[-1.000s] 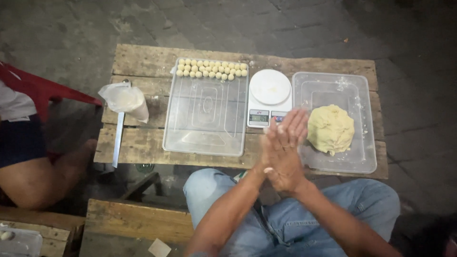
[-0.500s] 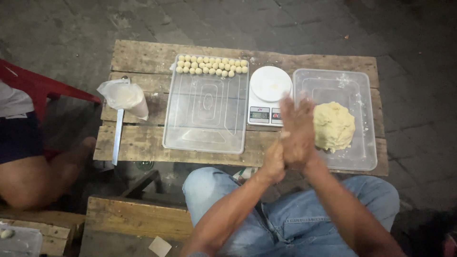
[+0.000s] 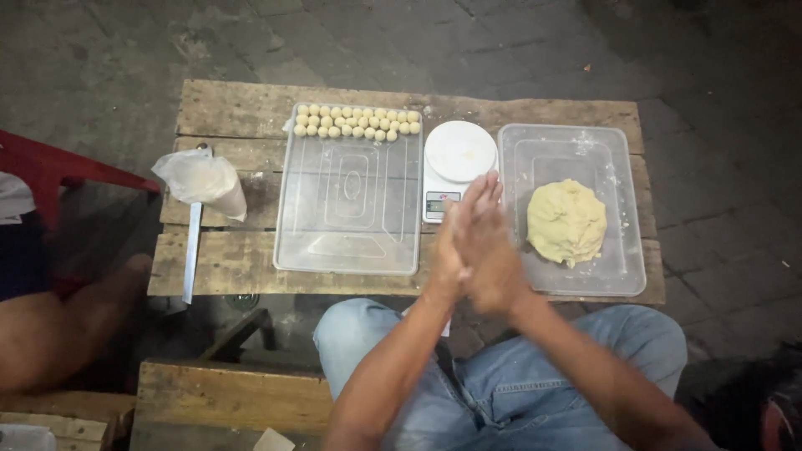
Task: Portioning dough by weight using a digital scale and rolling each portion into a small ball.
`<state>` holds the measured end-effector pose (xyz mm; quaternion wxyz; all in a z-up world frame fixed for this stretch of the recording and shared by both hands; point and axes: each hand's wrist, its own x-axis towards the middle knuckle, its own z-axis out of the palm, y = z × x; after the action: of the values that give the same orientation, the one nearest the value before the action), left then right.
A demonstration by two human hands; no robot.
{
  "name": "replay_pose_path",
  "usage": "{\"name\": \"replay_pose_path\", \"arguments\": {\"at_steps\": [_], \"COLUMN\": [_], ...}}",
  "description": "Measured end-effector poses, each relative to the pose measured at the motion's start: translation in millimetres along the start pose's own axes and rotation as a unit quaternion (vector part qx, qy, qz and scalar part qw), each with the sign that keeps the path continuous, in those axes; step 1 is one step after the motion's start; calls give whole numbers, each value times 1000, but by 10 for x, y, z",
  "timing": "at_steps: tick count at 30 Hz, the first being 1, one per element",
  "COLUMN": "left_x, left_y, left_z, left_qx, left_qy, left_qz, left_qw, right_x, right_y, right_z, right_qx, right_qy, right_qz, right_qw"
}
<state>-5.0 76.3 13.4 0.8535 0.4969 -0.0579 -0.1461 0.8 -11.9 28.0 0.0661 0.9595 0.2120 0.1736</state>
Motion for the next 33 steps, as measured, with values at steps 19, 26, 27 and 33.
{"name": "replay_pose_path", "arguments": {"at_steps": [19, 26, 27, 33], "left_x": [230, 309, 276, 311], "left_y": [237, -110, -53, 896], "left_z": [86, -286, -275, -306], "left_qx": [-453, -402, -400, 169], "left_qy": [67, 134, 134, 190], "left_qz": [-85, -102, -101, -98], "left_qw": [885, 900, 901, 962], "right_x": [390, -361, -590, -1748], "right_y": [304, 615, 687, 1527], "right_z": [-428, -541, -508, -31], "right_qx": [375, 503, 505, 239], "right_qy": [156, 220, 221, 201], "right_qz": [66, 189, 189, 209], "right_qw": [912, 814, 813, 927]}}
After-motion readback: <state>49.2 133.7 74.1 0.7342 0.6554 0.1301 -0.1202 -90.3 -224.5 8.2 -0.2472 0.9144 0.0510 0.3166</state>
